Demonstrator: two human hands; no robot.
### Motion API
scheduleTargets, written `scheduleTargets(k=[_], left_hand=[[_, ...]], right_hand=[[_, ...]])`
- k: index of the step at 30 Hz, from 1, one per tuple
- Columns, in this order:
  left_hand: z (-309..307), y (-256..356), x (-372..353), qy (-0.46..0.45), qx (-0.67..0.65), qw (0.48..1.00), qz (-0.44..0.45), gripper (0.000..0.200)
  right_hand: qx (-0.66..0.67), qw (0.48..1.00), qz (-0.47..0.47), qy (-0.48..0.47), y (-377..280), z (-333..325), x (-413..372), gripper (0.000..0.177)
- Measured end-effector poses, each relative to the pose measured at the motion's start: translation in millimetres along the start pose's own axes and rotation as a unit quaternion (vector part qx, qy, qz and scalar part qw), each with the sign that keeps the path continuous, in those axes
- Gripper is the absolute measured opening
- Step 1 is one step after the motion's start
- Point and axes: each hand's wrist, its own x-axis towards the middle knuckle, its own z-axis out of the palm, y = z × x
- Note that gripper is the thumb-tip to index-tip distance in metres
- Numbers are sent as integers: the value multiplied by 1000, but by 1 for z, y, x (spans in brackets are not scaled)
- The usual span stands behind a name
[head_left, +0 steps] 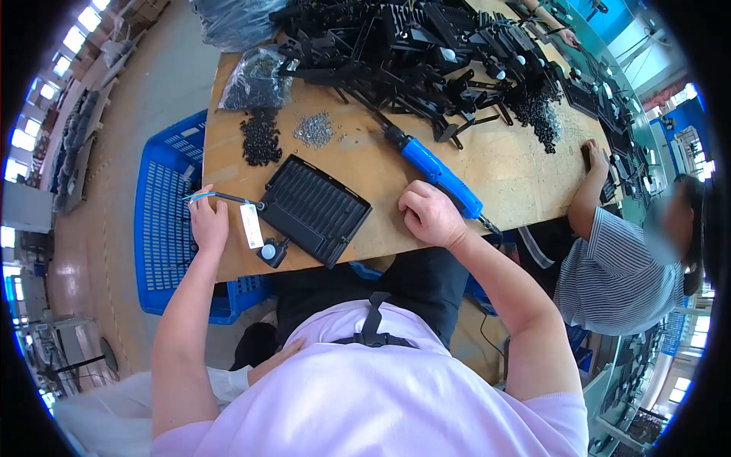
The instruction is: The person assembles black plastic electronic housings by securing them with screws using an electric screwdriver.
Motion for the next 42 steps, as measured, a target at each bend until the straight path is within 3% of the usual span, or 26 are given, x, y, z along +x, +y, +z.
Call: scheduleTargets(k=[4,5,8,9,14,16,18,19,25,32,33,37,42], left_hand=[[23,-62,38,46,-210,968,-128,49],[-2,-27,34,91,-233,955,-162,46],[-28,-10,32,198,-294,928,-110,42],[-52,31,15,225,-275,931,-85,40],[-85,123,-65,138,-127,962,200,43],[-90,153,-92,168,-76,946,268,45],[-80,163,-112,141,-89,936,309,43],[-74,168,-119,86,-92,938,322,42],[-28,180,-125,-119,-56,946,295,55],[-21,174,-112,-82,-69,953,283,48],[-23,175,-110,-71,-78,953,285,47],[-19,174,-110,-77,-93,954,276,45],[-8,170,-111,-49,-100,953,281,41]], right_hand=[[-13,1000,-3,0,3,1,-3,15],[-6,1000,21,13,1,3,-3,14],[29,993,96,54,-11,7,-2,14],[50,989,123,71,-17,10,-3,15],[96,973,174,114,-42,12,-10,23],[60,980,139,127,-51,-4,-11,24],[-7,980,124,155,-53,-22,-9,26],[-47,978,129,159,-53,-31,-7,27],[-219,949,213,78,-31,-46,3,58],[-213,926,306,-62,-13,-45,18,67],[-222,933,280,-32,-8,-43,18,58],[-204,915,332,-99,-6,-51,31,50],[-141,921,346,-107,-12,-65,28,51]])
